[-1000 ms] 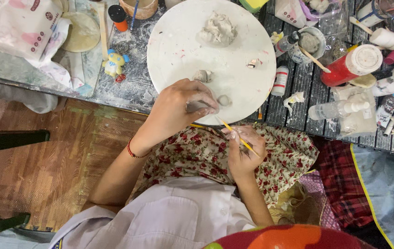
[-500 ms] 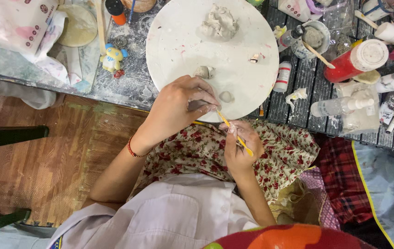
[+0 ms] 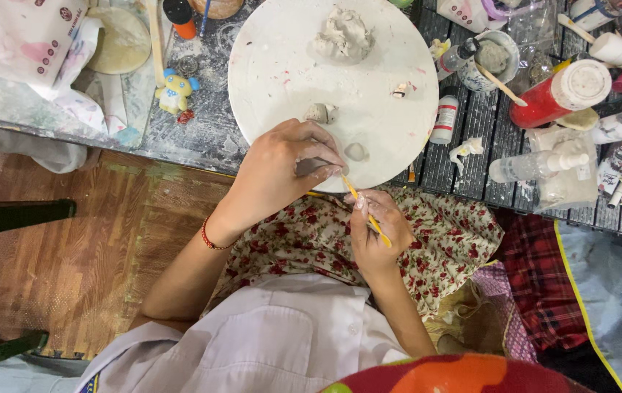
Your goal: The person shapes small pieces of clay into rounded forms using both hands and a yellow sculpting tool. They repeatedly roll, pinch, and smooth the clay on a white rotating plate, occasionally picking up and repositioning the pieces.
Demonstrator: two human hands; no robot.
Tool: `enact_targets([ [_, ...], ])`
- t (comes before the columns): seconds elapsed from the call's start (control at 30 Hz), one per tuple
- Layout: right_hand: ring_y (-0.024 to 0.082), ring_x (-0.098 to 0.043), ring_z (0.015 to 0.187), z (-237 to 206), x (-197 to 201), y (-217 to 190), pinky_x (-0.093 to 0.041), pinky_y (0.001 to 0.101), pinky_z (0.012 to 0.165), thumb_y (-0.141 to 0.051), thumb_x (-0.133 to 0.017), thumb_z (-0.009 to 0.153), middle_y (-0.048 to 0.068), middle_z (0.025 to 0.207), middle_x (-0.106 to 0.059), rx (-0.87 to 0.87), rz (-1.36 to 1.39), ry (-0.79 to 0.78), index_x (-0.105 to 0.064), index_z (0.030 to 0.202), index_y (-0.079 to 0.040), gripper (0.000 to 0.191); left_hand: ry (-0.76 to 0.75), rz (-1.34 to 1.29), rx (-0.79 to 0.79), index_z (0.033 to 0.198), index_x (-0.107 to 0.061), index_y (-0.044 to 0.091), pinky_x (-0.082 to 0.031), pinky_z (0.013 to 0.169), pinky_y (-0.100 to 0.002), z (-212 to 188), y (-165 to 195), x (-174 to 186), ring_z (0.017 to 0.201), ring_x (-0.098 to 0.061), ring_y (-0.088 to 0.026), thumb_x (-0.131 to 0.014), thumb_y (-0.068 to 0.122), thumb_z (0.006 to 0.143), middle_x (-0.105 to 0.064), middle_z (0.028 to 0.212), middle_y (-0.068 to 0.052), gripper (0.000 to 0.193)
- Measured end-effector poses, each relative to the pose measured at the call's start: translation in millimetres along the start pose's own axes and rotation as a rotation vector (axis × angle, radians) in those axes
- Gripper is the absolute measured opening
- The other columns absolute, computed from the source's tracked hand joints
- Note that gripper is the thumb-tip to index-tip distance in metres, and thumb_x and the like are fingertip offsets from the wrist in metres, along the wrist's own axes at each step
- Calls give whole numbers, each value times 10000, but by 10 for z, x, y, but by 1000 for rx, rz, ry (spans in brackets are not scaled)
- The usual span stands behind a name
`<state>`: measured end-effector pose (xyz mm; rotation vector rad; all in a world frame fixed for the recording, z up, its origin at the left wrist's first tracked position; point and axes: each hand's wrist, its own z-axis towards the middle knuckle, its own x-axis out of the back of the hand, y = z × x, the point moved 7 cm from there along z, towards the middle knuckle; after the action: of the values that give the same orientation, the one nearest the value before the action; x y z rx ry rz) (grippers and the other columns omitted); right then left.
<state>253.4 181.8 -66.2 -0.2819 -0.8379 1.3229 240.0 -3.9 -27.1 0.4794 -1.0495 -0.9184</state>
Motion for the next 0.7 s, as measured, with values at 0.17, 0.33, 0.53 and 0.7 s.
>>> enact_targets([
  [0.17,234,-743,810,-12,3,13,-588,319,691,18,-624,1034,196,946,-732,7,-25,-4,-470,1064,-6,159,-3,3,1,949,-792,153,-531,827,-348,-5,0,-7,899,-626,-223,-838,122,809,-705,1012,16,151],
  [0.33,253,-743,844,-32,11,86,-598,327,740,51,-634,1023,195,950,-718,-26,34,21,-462,1072,-6,188,5,-7,-4,950,-787,150,-532,846,-343,15,-9,-1,926,-635,-223,-834,113,811,-704,1028,12,151],
  [0.53,249,-745,839,-42,12,63,-604,334,744,75,-649,996,190,945,-721,8,4,21,-486,1057,-6,192,0,-10,-1,944,-787,144,-531,848,-345,1,-1,3,929,-636,-223,-836,106,802,-704,1025,13,155],
  [0.7,237,-744,843,-33,6,52,-603,320,733,69,-657,1001,194,962,-723,3,9,14,-488,1073,1,196,-1,-9,14,943,-791,149,-533,837,-343,6,-6,-9,914,-633,-219,-834,105,806,-708,1023,20,150],
])
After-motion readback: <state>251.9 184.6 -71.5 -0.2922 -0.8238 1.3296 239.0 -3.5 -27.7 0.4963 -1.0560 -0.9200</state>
